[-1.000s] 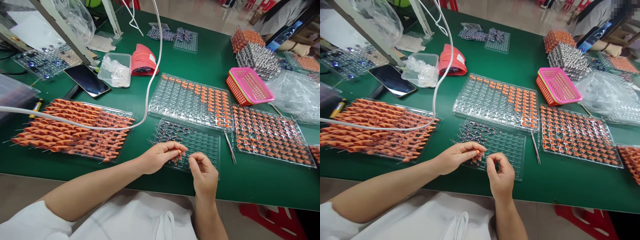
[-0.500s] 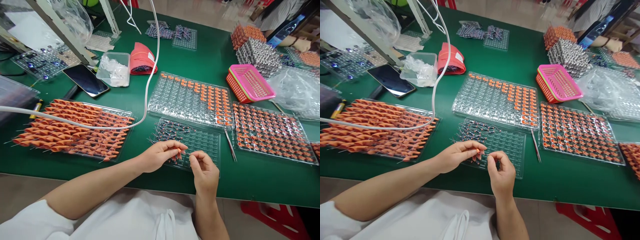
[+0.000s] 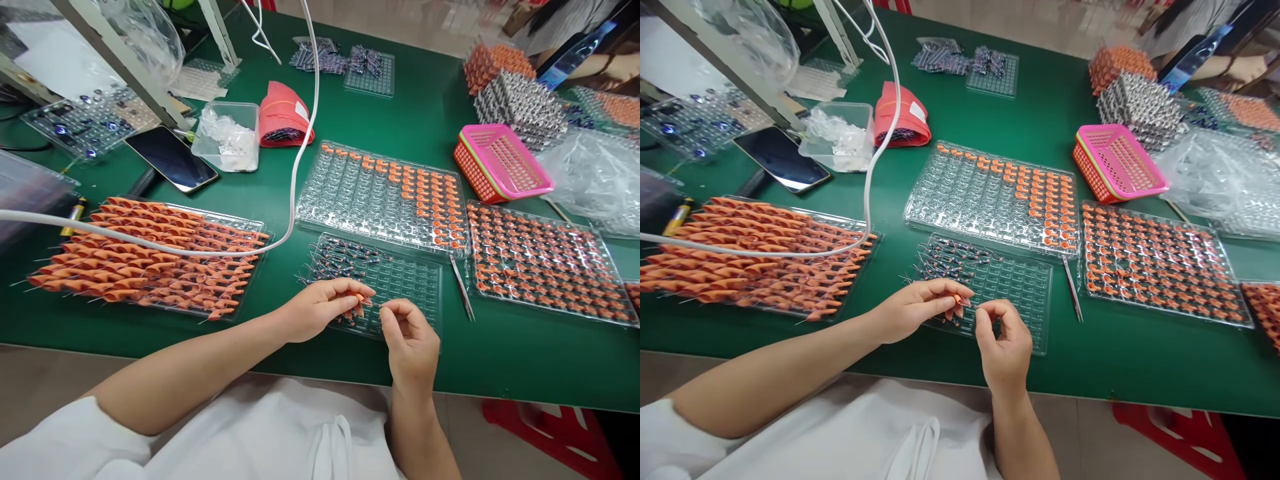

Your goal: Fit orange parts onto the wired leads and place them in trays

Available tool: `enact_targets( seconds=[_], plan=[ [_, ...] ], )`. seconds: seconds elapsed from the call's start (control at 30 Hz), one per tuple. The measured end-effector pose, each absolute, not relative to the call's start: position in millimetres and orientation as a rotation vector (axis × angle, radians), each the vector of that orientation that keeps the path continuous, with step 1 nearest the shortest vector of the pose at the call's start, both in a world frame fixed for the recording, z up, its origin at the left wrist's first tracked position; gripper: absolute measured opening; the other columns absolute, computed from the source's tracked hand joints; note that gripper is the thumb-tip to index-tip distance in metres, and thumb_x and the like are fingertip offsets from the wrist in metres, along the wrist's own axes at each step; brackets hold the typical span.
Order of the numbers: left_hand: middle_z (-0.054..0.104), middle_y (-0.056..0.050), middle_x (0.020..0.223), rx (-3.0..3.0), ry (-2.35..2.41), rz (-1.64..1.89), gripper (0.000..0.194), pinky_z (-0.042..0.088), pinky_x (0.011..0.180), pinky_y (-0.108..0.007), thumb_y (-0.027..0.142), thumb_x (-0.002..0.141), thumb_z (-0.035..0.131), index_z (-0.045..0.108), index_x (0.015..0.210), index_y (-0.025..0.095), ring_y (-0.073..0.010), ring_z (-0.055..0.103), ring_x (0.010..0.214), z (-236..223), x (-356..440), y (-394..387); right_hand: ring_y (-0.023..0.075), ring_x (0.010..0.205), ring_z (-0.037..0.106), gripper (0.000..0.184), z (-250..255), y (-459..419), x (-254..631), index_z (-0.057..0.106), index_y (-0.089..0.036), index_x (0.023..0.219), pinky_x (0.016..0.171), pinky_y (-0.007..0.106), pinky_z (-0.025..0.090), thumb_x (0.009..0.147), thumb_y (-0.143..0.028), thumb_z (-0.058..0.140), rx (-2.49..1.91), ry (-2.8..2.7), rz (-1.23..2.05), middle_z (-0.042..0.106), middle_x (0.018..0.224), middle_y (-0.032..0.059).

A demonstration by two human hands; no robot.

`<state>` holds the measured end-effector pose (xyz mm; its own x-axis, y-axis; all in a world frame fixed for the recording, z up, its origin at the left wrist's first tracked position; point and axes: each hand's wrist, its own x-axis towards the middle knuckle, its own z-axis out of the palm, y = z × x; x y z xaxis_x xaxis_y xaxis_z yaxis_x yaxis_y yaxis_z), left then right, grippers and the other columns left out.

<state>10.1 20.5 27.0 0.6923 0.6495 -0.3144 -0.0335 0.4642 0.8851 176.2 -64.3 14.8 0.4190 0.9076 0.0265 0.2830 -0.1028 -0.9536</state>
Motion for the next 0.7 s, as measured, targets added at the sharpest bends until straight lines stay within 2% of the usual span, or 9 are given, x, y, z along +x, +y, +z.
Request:
enact_targets(
  seconds=[0.23,0.7],
  plan=[
    [0.068,-0.005,0.093,0.976,0.711,0.457,0.027,0.048,0.076,-0.025,0.027,0.090,0.059,0.063,0.112,0.013,-0.0132,0.060,0.080,29.3,11.1,21.0,0.0115,0.071,0.057,0.006,14.8,-62.8,174.5,0.065,-0.022,0.083,0.064,0.023,0.045,0.088,-0.024,0.062,-1.606,-1.121,0.643,0.063,0.080,-0.0020],
    [0.071,-0.008,0.096,0.959,0.675,0.478,0.028,0.048,0.070,-0.025,0.033,0.089,0.063,0.063,0.109,0.014,-0.0136,0.063,0.077,24.5,10.8,23.0,0.0118,0.071,0.057,0.007,15.7,-61.7,173.8,0.064,-0.022,0.083,0.065,0.023,0.046,0.088,-0.022,0.061,-1.624,-1.188,0.546,0.062,0.079,-0.0022]
  ],
)
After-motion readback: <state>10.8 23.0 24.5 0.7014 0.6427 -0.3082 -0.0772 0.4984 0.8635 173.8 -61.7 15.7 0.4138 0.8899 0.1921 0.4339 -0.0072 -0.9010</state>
